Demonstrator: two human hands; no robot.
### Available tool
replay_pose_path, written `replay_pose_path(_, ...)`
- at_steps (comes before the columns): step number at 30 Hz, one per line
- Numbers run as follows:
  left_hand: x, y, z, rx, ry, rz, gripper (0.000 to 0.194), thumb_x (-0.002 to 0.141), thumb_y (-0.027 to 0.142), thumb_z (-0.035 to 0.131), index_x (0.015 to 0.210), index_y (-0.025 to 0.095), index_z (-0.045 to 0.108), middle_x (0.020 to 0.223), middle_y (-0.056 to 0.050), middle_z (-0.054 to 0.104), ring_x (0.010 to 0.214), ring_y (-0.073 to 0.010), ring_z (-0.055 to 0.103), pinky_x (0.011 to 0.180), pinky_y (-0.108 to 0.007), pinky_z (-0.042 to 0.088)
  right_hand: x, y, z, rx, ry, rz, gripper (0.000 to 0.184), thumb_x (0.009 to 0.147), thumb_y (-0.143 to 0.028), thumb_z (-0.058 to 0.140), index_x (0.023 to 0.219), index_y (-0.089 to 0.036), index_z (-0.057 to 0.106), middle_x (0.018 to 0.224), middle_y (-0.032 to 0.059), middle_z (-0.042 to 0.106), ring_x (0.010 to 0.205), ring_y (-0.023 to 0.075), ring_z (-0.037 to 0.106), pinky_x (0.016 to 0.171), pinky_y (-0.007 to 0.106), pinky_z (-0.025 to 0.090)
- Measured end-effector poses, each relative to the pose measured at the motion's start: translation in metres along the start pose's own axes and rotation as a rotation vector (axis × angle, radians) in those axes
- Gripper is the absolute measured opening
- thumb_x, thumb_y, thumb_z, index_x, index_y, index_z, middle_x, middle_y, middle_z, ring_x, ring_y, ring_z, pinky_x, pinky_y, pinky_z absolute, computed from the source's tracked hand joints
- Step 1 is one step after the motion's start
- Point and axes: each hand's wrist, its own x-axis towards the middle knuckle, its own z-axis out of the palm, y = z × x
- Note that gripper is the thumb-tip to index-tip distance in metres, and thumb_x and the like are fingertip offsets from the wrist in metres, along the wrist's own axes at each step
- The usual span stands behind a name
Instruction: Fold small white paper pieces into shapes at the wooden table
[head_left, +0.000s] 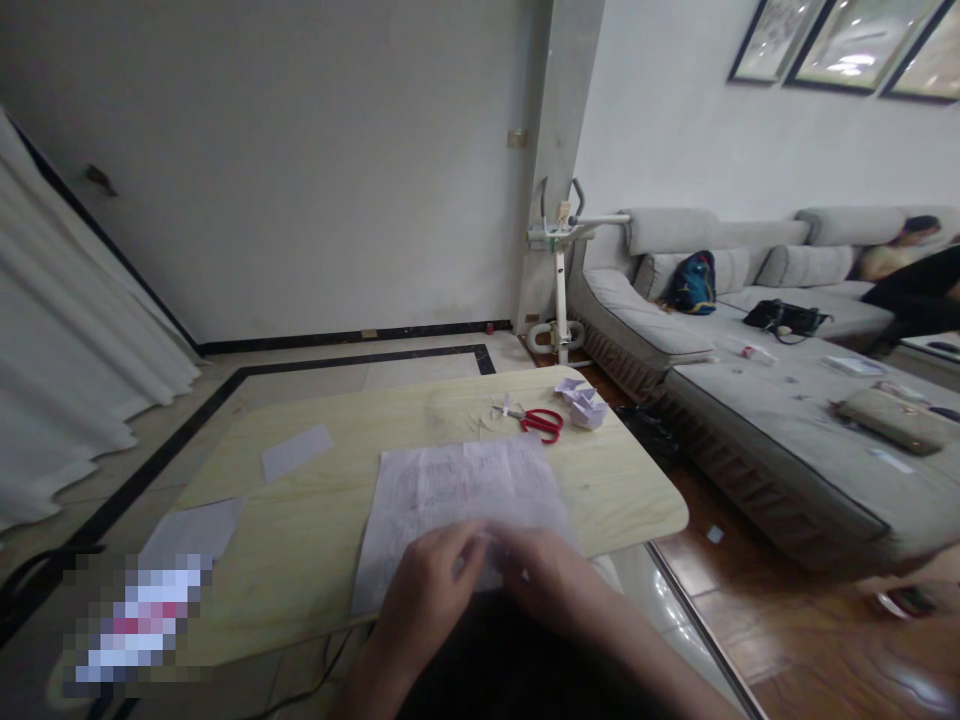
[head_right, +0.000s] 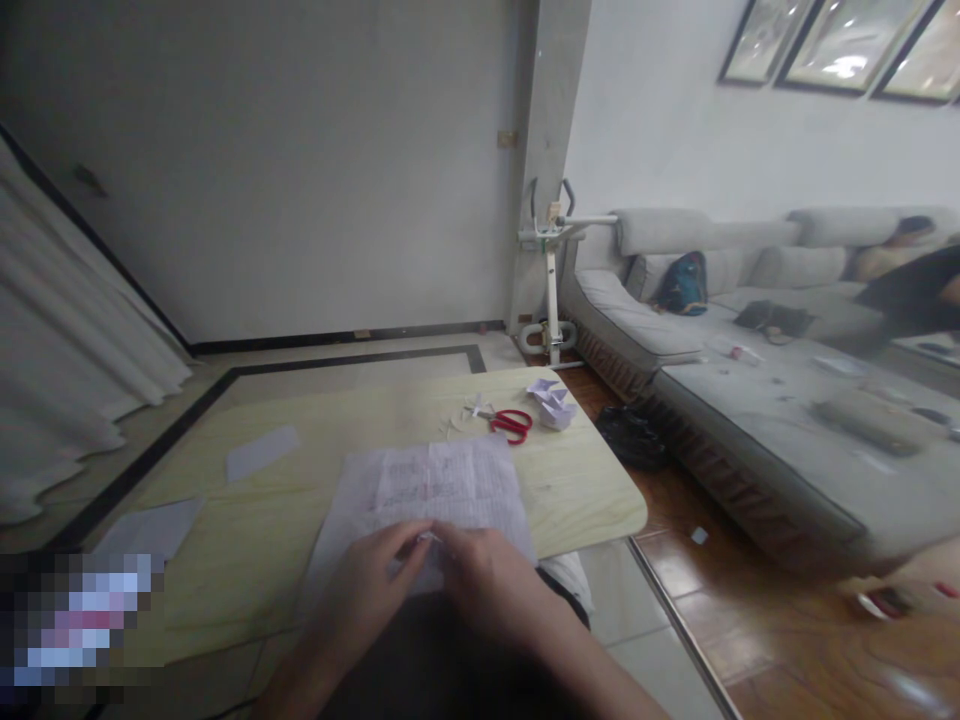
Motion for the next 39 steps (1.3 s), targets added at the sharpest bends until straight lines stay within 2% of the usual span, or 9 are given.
replay_pose_path(5,0.0,0.001,-0.001,-0.005,-0.007,-0.006,0.02,0.093,0.022,0.052,0.105,0.023,0.067,0.097,-0.004,0.077,0.086,-0.0202,0.073,0.076,-0.032,0.059,0.0,-0.002,-0.006,0.054,0.008,0.003,0.056,0.074,0.001,0.045,0.125,-0.018,0.058,0.088,0.0065,0.073,0.077,0.0179,0.065,0.071,0.026,0.049)
replay_pose_path(10,-0.001,-0.002,0.002,0.001,0.034,-0.007,0.023,0.09,0.019,0.053,0.109,0.023,0.066,0.099,-0.004,0.077,0.086,-0.0191,0.073,0.078,-0.03,0.059,0.0,0.001,-0.007,0.048,0.085,0.015,0.06,0.074,0.0,0.046,0.131,-0.017,0.055,0.106,0.0112,0.073,0.092,0.021,0.067,0.082,0.031,0.051)
replay_pose_path(15,-0.001,-0.006,0.009,0.05,0.064,-0.103,0.035,0.085,0.017,0.056,0.118,0.022,0.06,0.09,-0.003,0.076,0.075,-0.0189,0.073,0.069,-0.028,0.058,0.003,0.006,0.001,0.009,0.14,0.005,0.058,0.076,-0.002,0.048,0.131,-0.016,0.056,0.111,0.0133,0.072,0.098,0.0229,0.068,0.086,0.034,0.052)
replay_pose_path(17,0.0,-0.006,0.01,0.09,0.061,-0.169,0.032,0.084,0.019,0.057,0.116,0.022,0.06,0.088,-0.003,0.076,0.074,-0.0194,0.073,0.065,-0.027,0.057,0.004,0.007,0.004,-0.018,0.162,0.01,0.055,0.076,-0.003,0.049,0.129,-0.016,0.058,0.11,0.0139,0.072,0.097,0.0235,0.068,0.086,0.034,0.052)
replay_pose_path(21,0.005,-0.001,0.007,0.228,-0.037,-0.286,0.009,0.084,0.02,0.056,0.084,0.022,0.065,0.07,-0.002,0.073,0.064,-0.0199,0.071,0.055,-0.023,0.048,0.006,0.003,0.005,-0.056,0.181,0.06,0.051,0.077,-0.005,0.053,0.125,-0.016,0.061,0.105,0.0137,0.074,0.093,0.0245,0.07,0.082,0.034,0.053)
replay_pose_path(23,0.007,0.003,0.004,0.293,-0.079,-0.31,0.013,0.084,0.021,0.056,0.073,0.022,0.063,0.064,-0.003,0.071,0.062,-0.0207,0.07,0.052,-0.023,0.043,0.007,-0.001,0.003,-0.053,0.171,0.111,0.048,0.078,-0.007,0.053,0.124,-0.016,0.063,0.101,0.0134,0.075,0.09,0.0249,0.071,0.079,0.032,0.054)
replay_pose_path(27,0.008,0.009,0.0,0.275,-0.09,-0.323,0.014,0.085,0.022,0.056,0.074,0.021,0.064,0.065,-0.003,0.072,0.062,-0.0209,0.07,0.052,-0.023,0.04,0.007,-0.007,-0.003,0.001,0.144,0.175,0.043,0.081,-0.009,0.051,0.121,-0.017,0.065,0.098,0.0128,0.076,0.089,0.0235,0.072,0.077,0.03,0.052)
replay_pose_path(33,0.008,0.012,-0.003,0.141,-0.081,-0.322,0.016,0.087,0.023,0.053,0.075,0.021,0.064,0.066,-0.002,0.073,0.062,-0.0187,0.07,0.053,-0.023,0.041,0.007,-0.012,-0.008,0.064,0.139,0.211,0.037,0.084,-0.015,0.052,0.117,-0.015,0.066,0.08,0.0089,0.075,0.069,0.0193,0.069,0.064,0.026,0.049)
replay_pose_path(39,0.007,0.015,-0.008,-0.011,-0.087,-0.311,0.019,0.089,0.026,0.051,0.081,0.02,0.067,0.071,-0.003,0.073,0.065,-0.0184,0.069,0.057,-0.024,0.047,0.005,-0.015,-0.011,0.072,0.161,0.234,0.036,0.083,-0.016,0.052,0.115,-0.015,0.067,0.078,0.0085,0.075,0.067,0.0186,0.068,0.061,0.025,0.047)
